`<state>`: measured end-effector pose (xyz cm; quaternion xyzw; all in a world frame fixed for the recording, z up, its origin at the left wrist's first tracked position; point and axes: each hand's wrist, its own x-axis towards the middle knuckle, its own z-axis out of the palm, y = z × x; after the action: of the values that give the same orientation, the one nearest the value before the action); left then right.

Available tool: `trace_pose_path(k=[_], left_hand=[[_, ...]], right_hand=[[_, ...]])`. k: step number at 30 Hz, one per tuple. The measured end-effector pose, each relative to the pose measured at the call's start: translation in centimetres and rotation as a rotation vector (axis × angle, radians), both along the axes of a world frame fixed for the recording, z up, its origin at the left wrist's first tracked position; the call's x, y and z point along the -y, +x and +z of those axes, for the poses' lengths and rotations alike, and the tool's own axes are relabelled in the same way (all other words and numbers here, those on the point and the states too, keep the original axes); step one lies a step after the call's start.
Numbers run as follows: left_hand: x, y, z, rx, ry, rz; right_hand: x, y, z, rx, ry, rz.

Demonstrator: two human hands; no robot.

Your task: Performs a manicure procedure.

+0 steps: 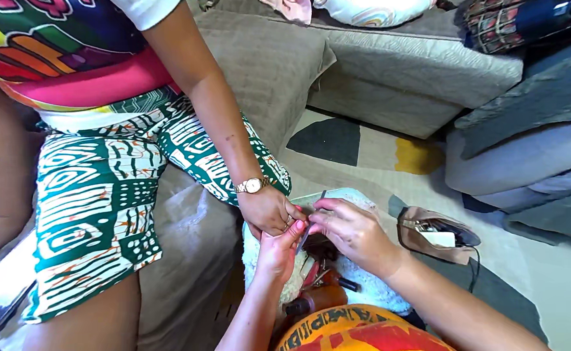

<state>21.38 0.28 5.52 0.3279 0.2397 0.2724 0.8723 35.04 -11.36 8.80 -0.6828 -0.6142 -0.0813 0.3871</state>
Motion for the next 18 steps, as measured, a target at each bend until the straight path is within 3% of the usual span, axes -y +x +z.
trace_pose_path(k=[5, 12, 18], left_hand=[[-0.1, -0.2, -0.4, 0.021, 0.002, -0.030], [0.0, -0.2, -0.3, 0.023, -0.018, -0.009], [-0.5, -0.5, -1.0, 0.114, -0.012, -0.082]], right_hand=[[0.0, 2.6, 0.1, -0.027, 0.008, -0.105], [0.1, 0.1, 0.1, 0.020, 0.021, -0.012], [0.5, 3.8, -0.2, -0.018, -0.005, -0.259]])
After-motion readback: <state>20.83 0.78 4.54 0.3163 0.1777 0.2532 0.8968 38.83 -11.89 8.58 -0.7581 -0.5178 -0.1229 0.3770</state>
